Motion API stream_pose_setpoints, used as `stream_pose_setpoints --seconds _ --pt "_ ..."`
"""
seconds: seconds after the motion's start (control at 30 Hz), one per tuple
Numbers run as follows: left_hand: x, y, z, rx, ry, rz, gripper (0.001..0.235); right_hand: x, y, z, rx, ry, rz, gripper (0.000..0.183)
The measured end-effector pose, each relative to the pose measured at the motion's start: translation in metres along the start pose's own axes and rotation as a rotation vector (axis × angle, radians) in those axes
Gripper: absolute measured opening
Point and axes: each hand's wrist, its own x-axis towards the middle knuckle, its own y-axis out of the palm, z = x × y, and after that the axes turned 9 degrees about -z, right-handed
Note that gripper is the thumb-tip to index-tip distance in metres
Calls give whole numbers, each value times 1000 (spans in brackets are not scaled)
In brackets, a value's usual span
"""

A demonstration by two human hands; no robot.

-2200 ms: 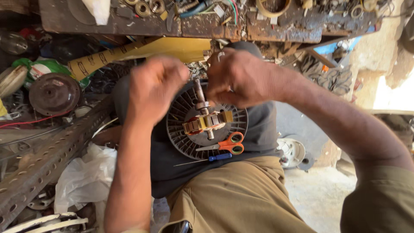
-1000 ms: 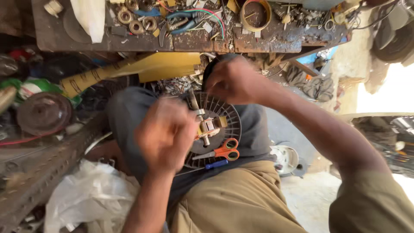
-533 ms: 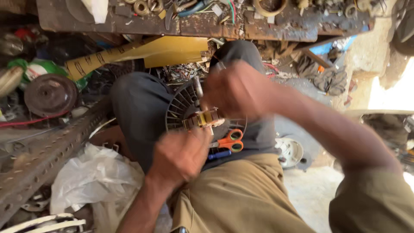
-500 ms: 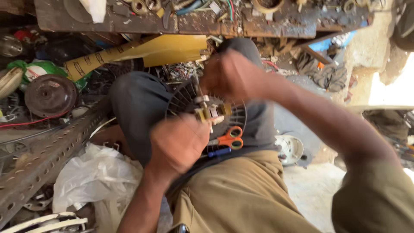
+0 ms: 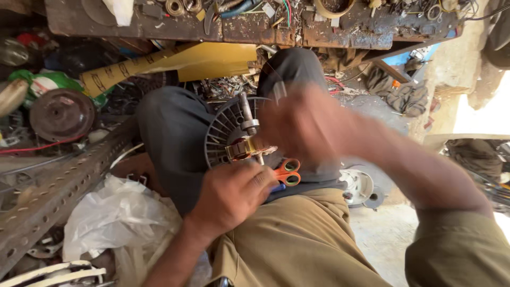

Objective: The person cuts strips of yellow insulation paper using scissors and inserts them into the slots of a fan motor component by hand.

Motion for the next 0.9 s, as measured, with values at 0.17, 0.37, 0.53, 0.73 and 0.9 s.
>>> stream_pose_setpoints --seconds 0.17,0.37,0.53,0.73,0.9 --pt "20 5 8 -235 -249 -402 10 9 15 -65 -79 260 -204 10" --pt "69 3 86 62 -258 399 15 -14 2 24 -269 131 345 17" --pt "-17 3 15 30 -154 -17 12 -6 -8 32 93 4 91 7" --pt "11 14 17 -160 -279 -386 13 20 15 -56 -118 225 -73 7" --pt "70 5 87 10 -146 376 20 -11 -20 -10 -144 208 138 30"
